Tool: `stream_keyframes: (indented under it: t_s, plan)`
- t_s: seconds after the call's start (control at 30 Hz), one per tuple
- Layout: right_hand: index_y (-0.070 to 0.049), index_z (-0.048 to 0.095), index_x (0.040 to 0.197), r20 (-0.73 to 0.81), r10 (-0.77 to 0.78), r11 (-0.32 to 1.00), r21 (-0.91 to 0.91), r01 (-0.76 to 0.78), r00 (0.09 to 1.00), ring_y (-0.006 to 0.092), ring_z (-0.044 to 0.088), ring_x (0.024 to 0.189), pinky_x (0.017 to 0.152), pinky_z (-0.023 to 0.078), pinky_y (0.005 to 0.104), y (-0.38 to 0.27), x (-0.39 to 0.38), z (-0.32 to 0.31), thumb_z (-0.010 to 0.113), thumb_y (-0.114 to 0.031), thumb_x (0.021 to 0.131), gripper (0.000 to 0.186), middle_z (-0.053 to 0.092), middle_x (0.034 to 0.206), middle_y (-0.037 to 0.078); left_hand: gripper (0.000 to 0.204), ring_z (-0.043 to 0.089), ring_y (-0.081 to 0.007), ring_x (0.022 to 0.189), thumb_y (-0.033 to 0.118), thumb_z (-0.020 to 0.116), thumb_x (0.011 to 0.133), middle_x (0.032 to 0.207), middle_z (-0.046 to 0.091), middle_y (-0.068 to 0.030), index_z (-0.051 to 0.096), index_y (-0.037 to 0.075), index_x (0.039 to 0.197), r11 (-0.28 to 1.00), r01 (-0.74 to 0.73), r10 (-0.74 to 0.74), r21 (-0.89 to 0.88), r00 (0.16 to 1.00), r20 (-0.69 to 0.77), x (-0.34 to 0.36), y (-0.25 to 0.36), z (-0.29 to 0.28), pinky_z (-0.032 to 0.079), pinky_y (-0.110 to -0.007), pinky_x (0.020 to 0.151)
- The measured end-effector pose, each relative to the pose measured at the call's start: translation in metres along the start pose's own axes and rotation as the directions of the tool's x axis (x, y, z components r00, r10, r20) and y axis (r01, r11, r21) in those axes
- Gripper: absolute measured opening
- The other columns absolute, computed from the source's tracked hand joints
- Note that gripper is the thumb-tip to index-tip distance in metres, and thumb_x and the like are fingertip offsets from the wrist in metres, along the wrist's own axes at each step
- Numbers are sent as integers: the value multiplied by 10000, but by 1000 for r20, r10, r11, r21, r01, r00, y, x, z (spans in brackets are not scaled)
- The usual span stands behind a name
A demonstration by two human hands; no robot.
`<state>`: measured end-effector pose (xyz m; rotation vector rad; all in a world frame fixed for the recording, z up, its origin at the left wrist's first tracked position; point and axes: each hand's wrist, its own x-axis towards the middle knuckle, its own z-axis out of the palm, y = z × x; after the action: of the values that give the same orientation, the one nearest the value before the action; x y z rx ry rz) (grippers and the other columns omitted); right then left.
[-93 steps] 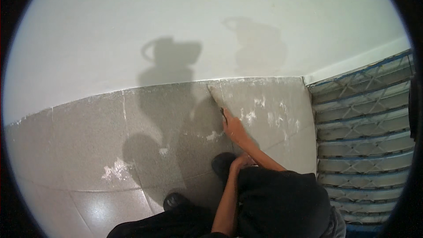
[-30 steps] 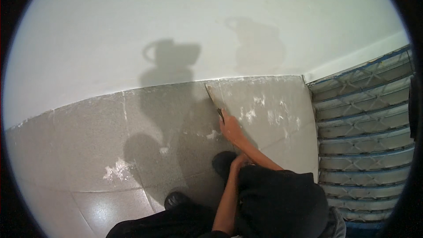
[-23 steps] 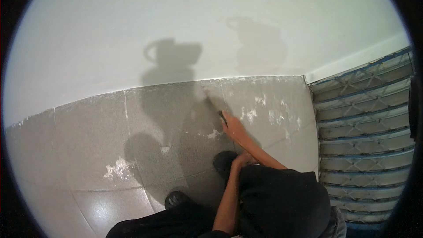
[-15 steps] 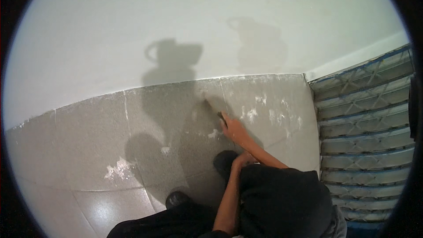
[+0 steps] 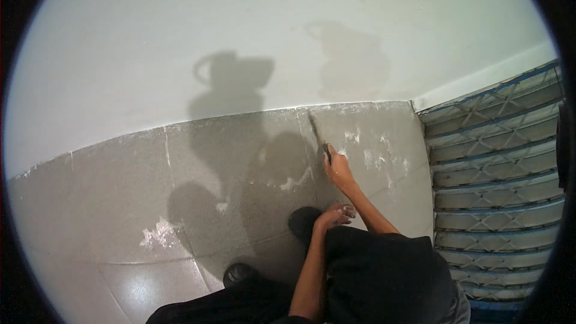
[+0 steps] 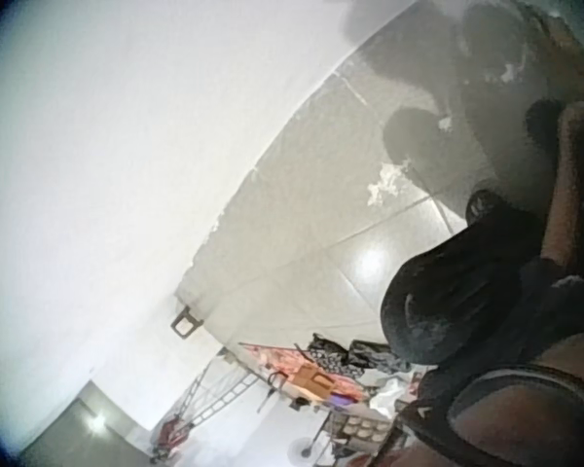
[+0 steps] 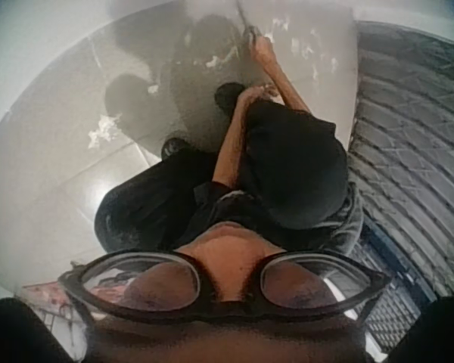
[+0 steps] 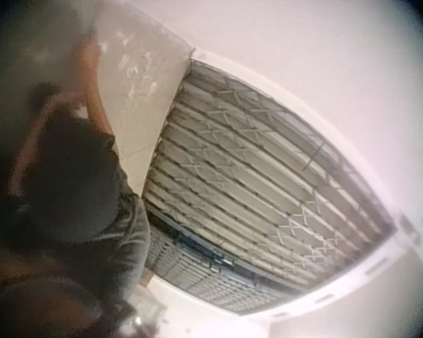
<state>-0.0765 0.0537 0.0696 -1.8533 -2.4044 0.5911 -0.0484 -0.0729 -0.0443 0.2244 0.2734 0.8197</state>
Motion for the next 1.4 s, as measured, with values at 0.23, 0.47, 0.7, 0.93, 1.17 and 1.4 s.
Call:
stream_keyframes:
  t_s: [0.23, 0.47, 0.7, 0.93, 1.17, 1.4]
  plan:
    - [43, 468, 1089, -122, -316, 948, -83, 308, 941, 405, 546, 597, 532, 418, 436, 25, -2, 3, 459, -100, 823, 301, 537, 659, 268, 474, 506, -242, 953, 302, 484, 828, 1057, 500, -154, 417, -17, 1172, 995, -48, 47, 82, 999, 23, -15, 14, 24, 426, -351, 825]
    - [42, 461, 1044, 13, -271, 962, 34, 270, 962, 446, 531, 705, 612, 416, 483, -3, 12, -15, 455, -122, 817, 279, 536, 717, 295, 451, 507, -239, 930, 299, 517, 826, 1045, 509, -147, 433, 11, 1163, 990, 82, -68, 115, 991, -119, -15, 14, 16, 441, -349, 795]
    - [41, 472, 1015, 74, -284, 959, 18, 284, 956, 440, 530, 686, 621, 416, 483, -18, 24, -19, 452, -120, 814, 258, 533, 697, 290, 517, 502, -237, 936, 324, 542, 806, 1087, 487, -123, 400, -3, 1180, 993, 14, -7, 117, 998, -62, -24, 17, 6, 439, -352, 784]
    - [38, 471, 1019, 77, -229, 963, -126, 237, 970, 416, 544, 718, 646, 416, 475, 0, 30, -29, 483, -125, 799, 274, 545, 723, 276, 717, 513, -239, 917, 472, 617, 694, 1066, 489, -128, 407, -27, 1164, 988, -120, 115, 94, 992, 61, -9, 5, -2, 448, -350, 758]
    - [-6, 457, 1064, 101, -329, 927, -155, 342, 939, 420, 539, 704, 659, 431, 474, 18, 36, -32, 470, -133, 804, 289, 548, 714, 273, 490, 524, -242, 909, 330, 529, 815, 1036, 505, -145, 425, -16, 1146, 988, -52, 51, 147, 999, 6, -6, 2, 3, 450, -357, 778]
    - [-14, 451, 1082, 133, -273, 939, -178, 294, 953, 414, 537, 673, 649, 433, 480, 30, 45, -41, 455, -150, 818, 297, 542, 695, 267, 429, 514, -237, 940, 283, 506, 836, 1015, 520, -137, 421, -4, 1144, 984, -20, 19, 179, 1000, 9, -13, 13, 16, 434, -345, 782]
